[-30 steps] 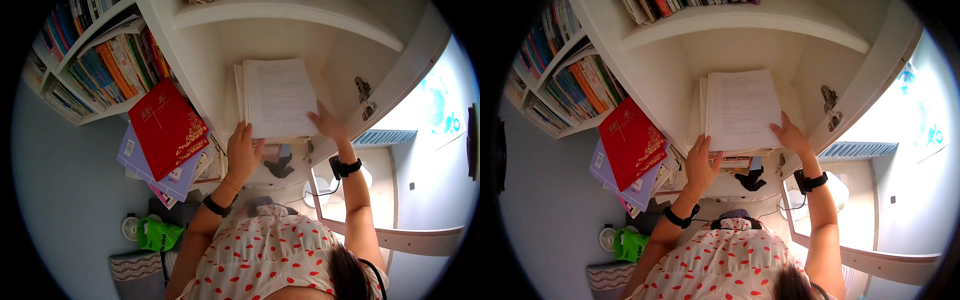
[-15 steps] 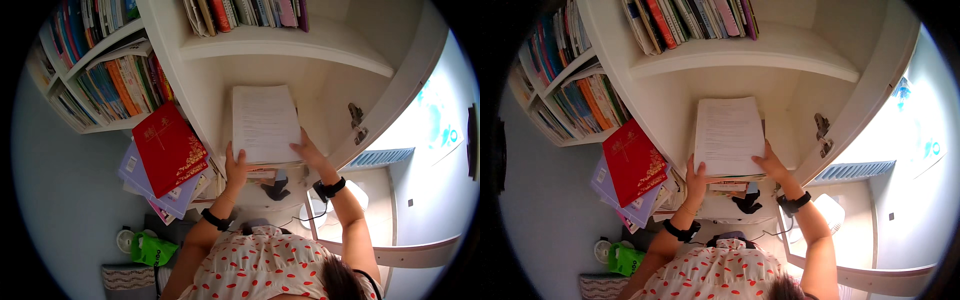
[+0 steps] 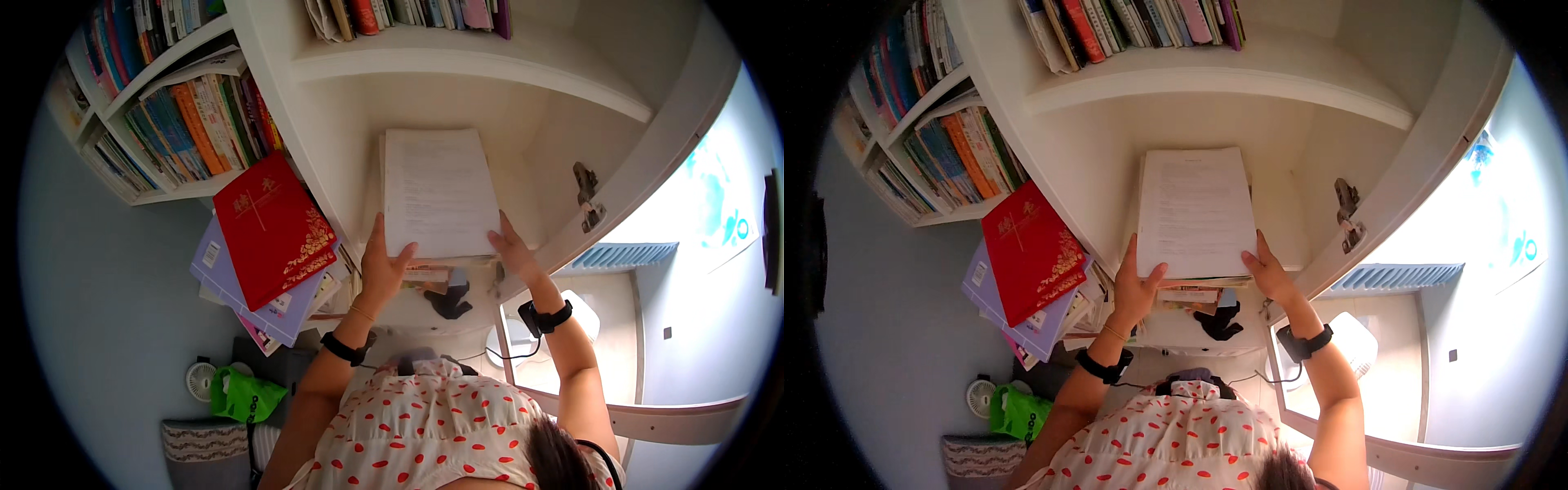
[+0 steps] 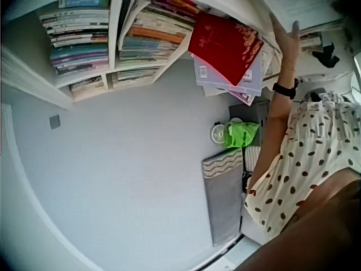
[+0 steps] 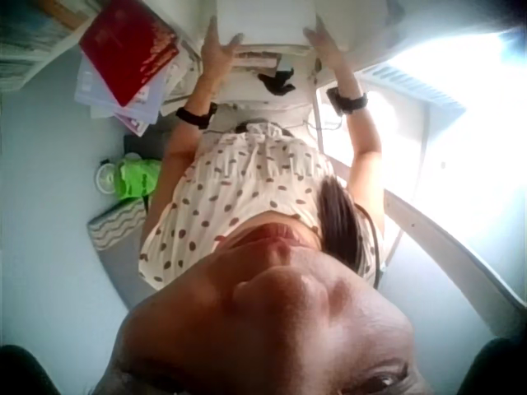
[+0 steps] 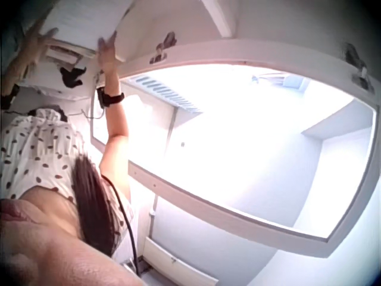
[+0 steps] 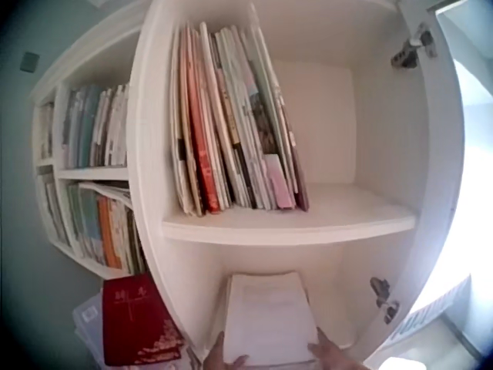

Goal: The person organizes books and papers on a shelf and سپس wipes the empty shelf surface with a dark cloth.

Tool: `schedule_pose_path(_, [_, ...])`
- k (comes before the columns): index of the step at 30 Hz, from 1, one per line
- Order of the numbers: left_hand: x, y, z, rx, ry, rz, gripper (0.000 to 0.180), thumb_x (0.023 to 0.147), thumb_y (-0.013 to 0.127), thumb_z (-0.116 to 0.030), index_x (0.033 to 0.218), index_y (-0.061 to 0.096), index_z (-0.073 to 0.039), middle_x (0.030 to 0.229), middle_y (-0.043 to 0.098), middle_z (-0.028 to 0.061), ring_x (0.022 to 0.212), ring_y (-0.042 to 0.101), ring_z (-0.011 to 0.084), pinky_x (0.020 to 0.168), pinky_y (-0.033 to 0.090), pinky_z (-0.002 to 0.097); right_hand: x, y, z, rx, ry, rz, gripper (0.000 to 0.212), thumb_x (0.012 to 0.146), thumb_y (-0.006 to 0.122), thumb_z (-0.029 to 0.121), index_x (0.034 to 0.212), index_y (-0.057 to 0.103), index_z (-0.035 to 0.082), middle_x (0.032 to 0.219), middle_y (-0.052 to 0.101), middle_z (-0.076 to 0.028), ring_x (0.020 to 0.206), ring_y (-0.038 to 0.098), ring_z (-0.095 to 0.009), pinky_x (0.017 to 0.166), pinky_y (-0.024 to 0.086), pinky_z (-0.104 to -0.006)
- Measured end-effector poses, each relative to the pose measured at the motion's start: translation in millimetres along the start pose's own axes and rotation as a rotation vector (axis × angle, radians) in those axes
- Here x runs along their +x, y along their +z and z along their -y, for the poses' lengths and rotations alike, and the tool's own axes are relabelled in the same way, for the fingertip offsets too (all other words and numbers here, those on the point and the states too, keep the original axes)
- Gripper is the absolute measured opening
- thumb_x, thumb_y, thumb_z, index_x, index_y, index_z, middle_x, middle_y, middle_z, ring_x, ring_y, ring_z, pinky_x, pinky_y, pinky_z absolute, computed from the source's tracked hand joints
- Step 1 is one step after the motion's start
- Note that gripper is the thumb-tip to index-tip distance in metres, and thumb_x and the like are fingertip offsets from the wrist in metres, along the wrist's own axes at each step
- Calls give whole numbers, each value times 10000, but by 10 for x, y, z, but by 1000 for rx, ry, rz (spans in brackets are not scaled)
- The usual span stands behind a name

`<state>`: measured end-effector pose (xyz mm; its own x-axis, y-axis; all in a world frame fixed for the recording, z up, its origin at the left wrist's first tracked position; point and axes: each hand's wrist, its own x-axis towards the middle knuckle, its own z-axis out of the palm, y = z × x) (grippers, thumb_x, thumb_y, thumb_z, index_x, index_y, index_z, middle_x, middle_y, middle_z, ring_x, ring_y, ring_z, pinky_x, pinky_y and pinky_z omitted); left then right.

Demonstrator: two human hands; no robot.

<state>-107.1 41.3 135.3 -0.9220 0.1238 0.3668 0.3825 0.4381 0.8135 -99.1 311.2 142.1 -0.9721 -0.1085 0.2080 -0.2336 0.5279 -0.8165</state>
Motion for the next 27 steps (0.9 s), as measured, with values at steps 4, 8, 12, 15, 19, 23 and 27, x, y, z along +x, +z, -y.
schedule_pose_path(4, [-21, 45, 43, -22, -2, -44, 733, 808, 642, -240, 1314, 247, 112, 1270, 409, 284, 1149, 461, 349, 943, 391, 349, -24, 31, -28, 116, 16, 1, 602, 907, 463, 202, 1370, 171, -49, 1394, 286, -206, 1309, 248, -276, 1067, 173, -306])
schedule_pose_path(8, [-36, 20, -4, -56, 8, -58, 723, 805, 643, -235, 1319, 255, 96, 1285, 386, 290, 1169, 430, 377, 961, 371, 366, -70, -7, 165, 74, 79, -1, 597, 914, 458, 225, 1374, 179, -34, 1375, 314, -219, 1289, 289, -285, 1056, 205, -309])
schedule_pose_path(12, [-63, -9, -225, 315, 246, -169, 681, 815, 606, -285, 1318, 299, 56, 1331, 347, 258, 1241, 328, 393, 1018, 256, 469, -250, -363, 872, 15, -43, -157, 550, 858, 563, 175, 1315, 335, -28, 1279, 446, -201, 1209, 411, -274, 1009, 311, -334])
schedule_pose_path(15, [40, -57, -409, 449, 403, -162, 642, 824, 578, -331, 1311, 345, 16, 1354, 339, 221, 1271, 287, 386, 1034, 194, 510, -247, -771, 1702, 321, -246, -144, 531, 816, 610, 120, 1279, 396, -29, 1257, 478, -165, 1204, 428, -247, 991, 339, -348])
schedule_pose_path(19, [131, 50, -496, 597, 359, -13, 589, 820, 546, -406, 1259, 443, -27, 1335, 382, 203, 1257, 311, 379, 1029, 184, 520, 127, -1073, 2459, 343, -616, -319, 553, 790, 644, 124, 1275, 411, -2, 1288, 459, -138, 1211, 420, -254, 986, 348, -355])
schedule_pose_path(23, [122, 142, -479, 772, 391, 49, 576, 840, 451, -489, 1209, 507, -49, 1300, 423, 197, 1224, 353, 363, 1018, 202, 521, 822, -1431, 2921, 121, -637, -445, 664, 754, 693, 263, 1284, 401, -11, 1292, 443, -188, 1219, 411, -282, 969, 366, -362])
schedule_pose_path(27, [103, 163, -422, 786, 384, 59, 577, 849, 435, -498, 1210, 523, -57, 1301, 430, 208, 1241, 340, 370, 1028, 179, 512, 1563, -1669, 3108, -22, -453, -390, 688, 770, 664, 359, 1268, 409, -41, 1262, 461, -208, 1186, 435, -299, 957, 368, -409])
